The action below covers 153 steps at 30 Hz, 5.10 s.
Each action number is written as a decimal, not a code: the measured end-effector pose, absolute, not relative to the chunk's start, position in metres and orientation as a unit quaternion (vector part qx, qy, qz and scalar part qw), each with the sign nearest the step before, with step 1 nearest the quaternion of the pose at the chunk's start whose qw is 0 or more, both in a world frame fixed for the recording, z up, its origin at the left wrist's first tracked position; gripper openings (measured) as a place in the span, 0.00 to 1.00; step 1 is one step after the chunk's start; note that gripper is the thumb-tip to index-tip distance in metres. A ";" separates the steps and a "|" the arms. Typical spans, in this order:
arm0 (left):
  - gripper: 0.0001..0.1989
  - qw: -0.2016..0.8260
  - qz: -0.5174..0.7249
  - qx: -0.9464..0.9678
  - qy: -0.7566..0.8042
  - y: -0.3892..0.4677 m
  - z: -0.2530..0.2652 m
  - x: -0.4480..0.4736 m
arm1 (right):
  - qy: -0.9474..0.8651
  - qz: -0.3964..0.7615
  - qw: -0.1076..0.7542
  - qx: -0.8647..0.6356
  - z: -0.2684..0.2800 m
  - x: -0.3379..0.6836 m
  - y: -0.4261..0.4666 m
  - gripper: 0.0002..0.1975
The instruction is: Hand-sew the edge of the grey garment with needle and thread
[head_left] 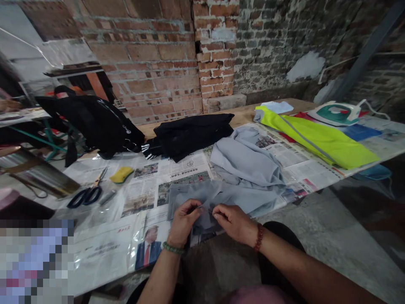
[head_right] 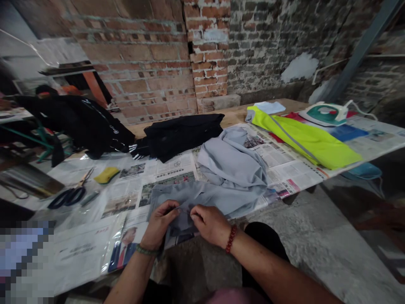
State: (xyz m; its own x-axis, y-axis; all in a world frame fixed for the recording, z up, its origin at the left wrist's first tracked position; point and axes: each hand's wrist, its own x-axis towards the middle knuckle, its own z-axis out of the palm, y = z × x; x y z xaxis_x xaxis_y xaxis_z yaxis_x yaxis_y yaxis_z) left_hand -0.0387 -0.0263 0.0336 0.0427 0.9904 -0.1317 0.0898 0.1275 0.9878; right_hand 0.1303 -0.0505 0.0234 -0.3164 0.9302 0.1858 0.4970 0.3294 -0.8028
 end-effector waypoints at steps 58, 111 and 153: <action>0.07 0.430 0.423 0.600 0.526 -0.025 0.022 -0.042 | -0.632 0.558 0.273 -0.463 0.045 0.130 0.009 0.07; 0.10 0.501 0.409 0.529 0.549 -0.022 0.031 -0.040 | -0.325 0.581 0.648 -0.370 0.135 0.202 0.112 0.05; 0.10 0.513 0.365 0.561 0.538 -0.019 0.040 -0.042 | -0.618 0.407 0.486 -0.466 0.006 0.124 0.017 0.06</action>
State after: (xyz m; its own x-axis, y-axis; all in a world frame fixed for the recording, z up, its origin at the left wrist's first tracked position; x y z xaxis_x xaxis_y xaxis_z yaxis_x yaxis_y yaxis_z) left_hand -0.0419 -0.0191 0.0401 0.1552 0.9777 -0.1418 0.2291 0.1040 0.9678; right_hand 0.1235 0.0173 0.0060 -0.0937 0.9706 0.2218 0.1798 0.2356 -0.9551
